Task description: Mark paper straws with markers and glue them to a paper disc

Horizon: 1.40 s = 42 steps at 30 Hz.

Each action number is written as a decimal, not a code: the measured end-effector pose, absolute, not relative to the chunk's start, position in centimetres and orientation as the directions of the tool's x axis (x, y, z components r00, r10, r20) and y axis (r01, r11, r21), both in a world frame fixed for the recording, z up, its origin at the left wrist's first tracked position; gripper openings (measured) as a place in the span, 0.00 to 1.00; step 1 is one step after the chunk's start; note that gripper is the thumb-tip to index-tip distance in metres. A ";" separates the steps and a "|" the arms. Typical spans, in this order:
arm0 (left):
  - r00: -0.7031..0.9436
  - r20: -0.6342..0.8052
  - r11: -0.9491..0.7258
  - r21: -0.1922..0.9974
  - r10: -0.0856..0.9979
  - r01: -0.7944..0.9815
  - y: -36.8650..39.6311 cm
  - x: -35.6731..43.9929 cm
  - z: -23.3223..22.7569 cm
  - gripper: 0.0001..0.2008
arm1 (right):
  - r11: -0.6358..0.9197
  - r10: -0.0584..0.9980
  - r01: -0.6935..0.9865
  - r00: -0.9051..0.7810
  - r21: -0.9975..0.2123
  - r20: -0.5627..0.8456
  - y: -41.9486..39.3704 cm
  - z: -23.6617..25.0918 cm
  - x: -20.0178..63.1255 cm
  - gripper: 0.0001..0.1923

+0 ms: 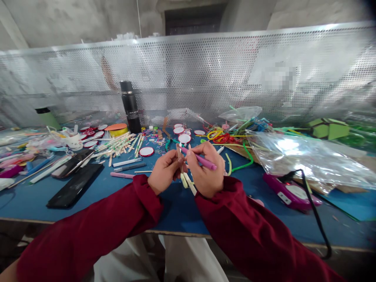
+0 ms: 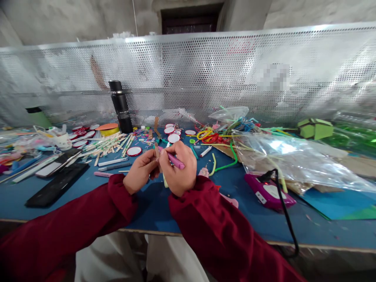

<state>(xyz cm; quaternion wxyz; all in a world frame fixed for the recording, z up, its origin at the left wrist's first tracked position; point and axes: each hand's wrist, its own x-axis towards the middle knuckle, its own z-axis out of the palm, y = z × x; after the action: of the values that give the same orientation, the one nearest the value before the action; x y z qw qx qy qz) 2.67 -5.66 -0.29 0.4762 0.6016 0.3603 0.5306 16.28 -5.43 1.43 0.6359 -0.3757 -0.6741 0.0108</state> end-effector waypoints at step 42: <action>0.180 0.321 -0.313 0.947 0.930 -0.072 -5.6 2.7 -0.4 0.16 | 0.733 0.506 0.480 0.089 -0.482 0.858 -5.5 1.4 16.1 0.06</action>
<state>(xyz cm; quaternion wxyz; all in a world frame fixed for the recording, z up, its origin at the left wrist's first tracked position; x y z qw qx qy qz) 2.68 -5.64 -0.45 0.4684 0.6088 0.3522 0.5347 16.15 -5.51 1.40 0.6413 -0.3653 -0.6747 0.0099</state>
